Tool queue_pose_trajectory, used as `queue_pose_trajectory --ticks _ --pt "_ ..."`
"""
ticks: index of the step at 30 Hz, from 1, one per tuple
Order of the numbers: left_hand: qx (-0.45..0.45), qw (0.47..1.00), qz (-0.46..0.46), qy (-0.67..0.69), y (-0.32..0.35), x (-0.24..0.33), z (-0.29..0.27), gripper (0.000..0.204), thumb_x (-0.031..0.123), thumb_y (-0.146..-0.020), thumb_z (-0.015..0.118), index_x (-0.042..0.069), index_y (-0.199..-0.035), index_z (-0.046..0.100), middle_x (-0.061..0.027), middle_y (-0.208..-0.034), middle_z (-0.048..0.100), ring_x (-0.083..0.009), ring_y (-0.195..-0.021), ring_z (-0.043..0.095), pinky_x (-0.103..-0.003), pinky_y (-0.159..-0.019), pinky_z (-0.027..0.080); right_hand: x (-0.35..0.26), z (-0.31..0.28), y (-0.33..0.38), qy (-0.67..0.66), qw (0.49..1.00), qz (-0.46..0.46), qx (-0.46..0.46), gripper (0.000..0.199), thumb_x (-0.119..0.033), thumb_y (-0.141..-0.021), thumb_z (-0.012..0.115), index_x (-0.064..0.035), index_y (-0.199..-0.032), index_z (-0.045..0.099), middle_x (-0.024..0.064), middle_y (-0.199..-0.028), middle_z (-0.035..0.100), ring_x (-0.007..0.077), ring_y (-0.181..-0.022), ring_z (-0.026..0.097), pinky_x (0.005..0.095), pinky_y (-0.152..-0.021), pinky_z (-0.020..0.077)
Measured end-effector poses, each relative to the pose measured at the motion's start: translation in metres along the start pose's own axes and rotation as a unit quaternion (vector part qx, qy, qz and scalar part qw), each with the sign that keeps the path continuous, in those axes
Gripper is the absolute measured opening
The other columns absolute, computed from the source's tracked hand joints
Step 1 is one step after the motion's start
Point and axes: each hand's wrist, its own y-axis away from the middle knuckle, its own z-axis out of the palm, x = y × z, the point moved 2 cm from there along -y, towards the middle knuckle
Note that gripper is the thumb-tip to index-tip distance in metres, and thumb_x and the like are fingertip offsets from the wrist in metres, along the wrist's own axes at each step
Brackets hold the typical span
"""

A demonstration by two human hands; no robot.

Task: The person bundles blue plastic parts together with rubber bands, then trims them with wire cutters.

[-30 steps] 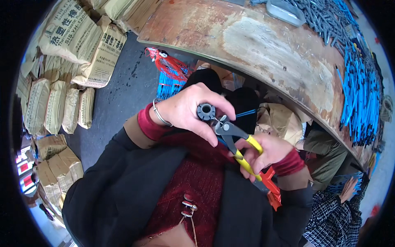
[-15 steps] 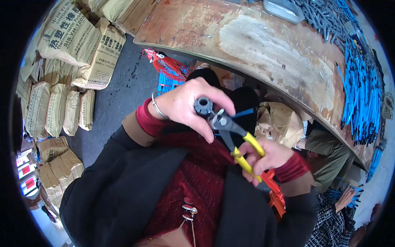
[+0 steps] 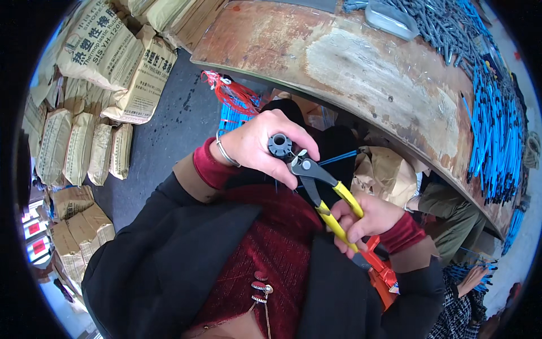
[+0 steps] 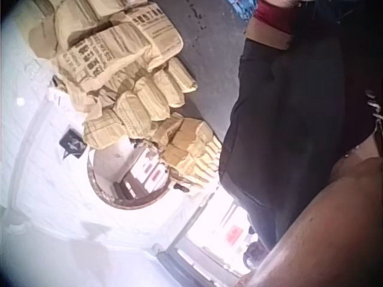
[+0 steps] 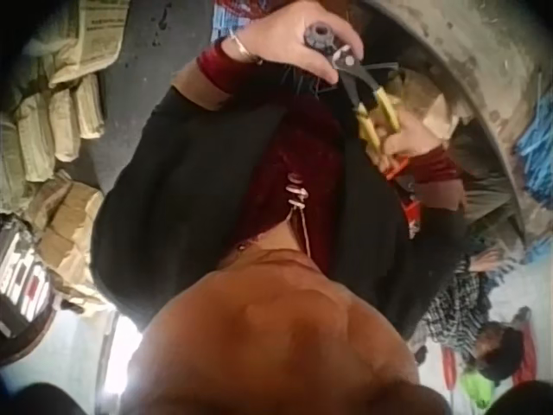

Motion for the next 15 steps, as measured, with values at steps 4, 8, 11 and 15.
queue_pose_trajectory --ticks 4,8,11,15 --pt "0.052 0.997 -0.039 -0.031 0.000 0.000 -0.005 0.040 0.018 -0.061 0.083 0.002 -0.092 0.063 -0.0039 -0.074 0.063 -0.0111 -0.065 0.059 -0.024 -0.058 0.045 -0.012 0.000 -0.005 0.088 0.990 -0.109 0.031 0.055 -0.006 -0.071 0.068 0.0061 -0.118 0.041 0.0139 -0.077 0.062 0.0285 -0.066 0.062 0.0318 -0.064 0.0504" --pt "0.118 0.990 -0.053 -0.053 -0.002 0.001 -0.001 0.039 0.018 -0.061 0.082 0.002 -0.091 0.064 -0.0037 -0.072 0.062 -0.0113 -0.063 0.059 -0.023 -0.058 0.045 -0.054 0.025 0.018 0.635 0.571 -0.345 0.390 0.057 -0.006 -0.069 0.071 0.0057 -0.116 0.041 0.0148 -0.075 0.063 0.0246 -0.060 0.063 0.0278 -0.060 0.0508" --pt "0.098 0.994 -0.034 -0.044 -0.010 0.003 -0.007 0.037 0.017 -0.062 0.082 0.002 -0.090 0.064 -0.0033 -0.070 0.062 -0.0110 -0.062 0.058 -0.023 -0.057 0.045 -0.052 0.029 0.034 0.659 0.627 -0.243 0.336 0.068 -0.007 -0.069 0.073 0.0052 -0.123 0.035 0.0124 -0.076 0.064 0.0209 -0.063 0.063 0.0281 -0.060 0.0510" --pt "0.019 1.000 0.004 -0.015 -0.017 0.001 -0.008 0.033 0.015 -0.063 0.081 0.002 -0.088 0.064 -0.0024 -0.070 0.061 -0.0099 -0.063 0.057 -0.023 -0.057 0.045 -0.010 -0.011 0.005 0.005 0.999 -0.037 0.000 0.070 -0.009 -0.069 0.074 0.0031 -0.125 0.034 0.0107 -0.071 0.063 0.0229 -0.062 0.063 0.0316 -0.057 0.0497"
